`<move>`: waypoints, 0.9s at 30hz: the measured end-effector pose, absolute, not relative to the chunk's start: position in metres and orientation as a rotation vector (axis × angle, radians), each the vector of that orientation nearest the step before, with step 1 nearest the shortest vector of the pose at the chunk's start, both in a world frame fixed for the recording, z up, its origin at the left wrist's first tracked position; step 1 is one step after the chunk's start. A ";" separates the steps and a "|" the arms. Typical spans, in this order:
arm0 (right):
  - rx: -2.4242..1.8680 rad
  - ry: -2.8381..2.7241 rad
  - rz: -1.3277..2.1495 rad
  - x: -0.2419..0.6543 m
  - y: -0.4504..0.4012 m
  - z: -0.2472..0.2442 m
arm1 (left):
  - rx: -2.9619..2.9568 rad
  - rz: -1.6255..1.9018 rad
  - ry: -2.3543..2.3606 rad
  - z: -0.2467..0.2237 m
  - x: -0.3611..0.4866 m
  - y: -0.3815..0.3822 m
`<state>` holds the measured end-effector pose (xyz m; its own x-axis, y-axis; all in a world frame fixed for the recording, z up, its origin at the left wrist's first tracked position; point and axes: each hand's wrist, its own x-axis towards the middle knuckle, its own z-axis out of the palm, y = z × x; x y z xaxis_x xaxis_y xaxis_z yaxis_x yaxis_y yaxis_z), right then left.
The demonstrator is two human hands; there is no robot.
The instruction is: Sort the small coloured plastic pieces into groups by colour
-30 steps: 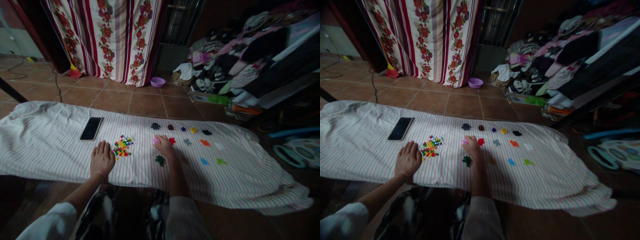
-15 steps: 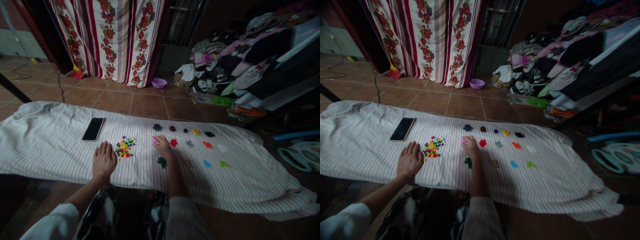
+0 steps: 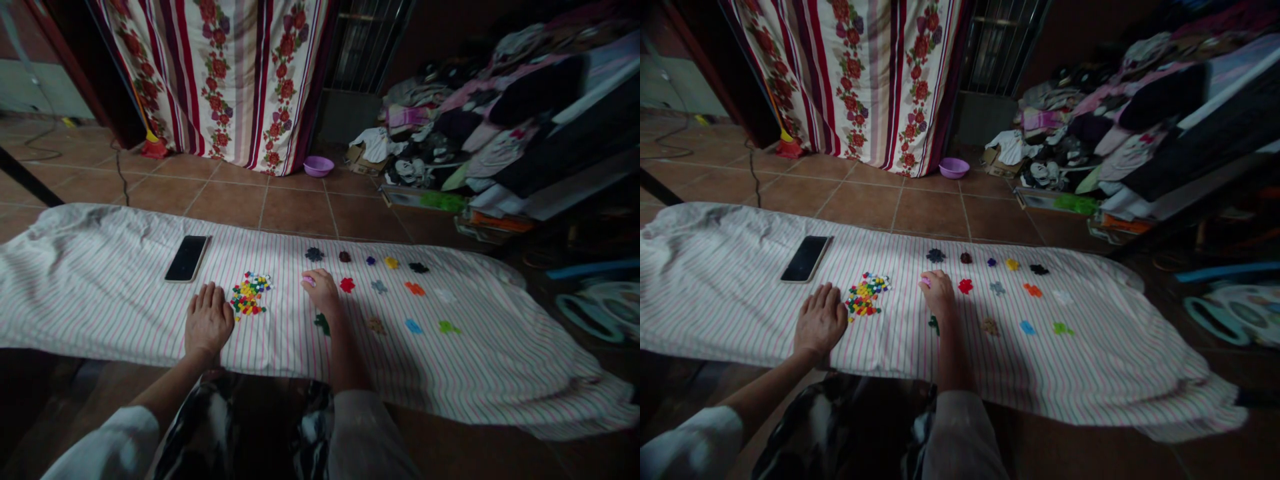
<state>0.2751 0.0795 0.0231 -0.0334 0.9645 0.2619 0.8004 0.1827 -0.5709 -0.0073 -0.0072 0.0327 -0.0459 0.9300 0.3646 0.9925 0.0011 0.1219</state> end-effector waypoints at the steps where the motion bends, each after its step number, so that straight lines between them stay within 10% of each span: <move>1: -1.650 -1.867 0.358 0.275 0.080 0.023 | -2.034 -0.525 -2.084 0.032 -0.008 -0.007; 27: -1.662 -1.883 0.308 0.274 0.078 0.022 | -2.031 -0.499 -2.111 0.033 -0.008 -0.007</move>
<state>0.2744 0.0782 0.0217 -0.0339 0.9590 0.2815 0.8193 0.1880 -0.5417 -0.0078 -0.0070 0.0328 -0.0577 0.9356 0.3482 0.9925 0.0163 0.1208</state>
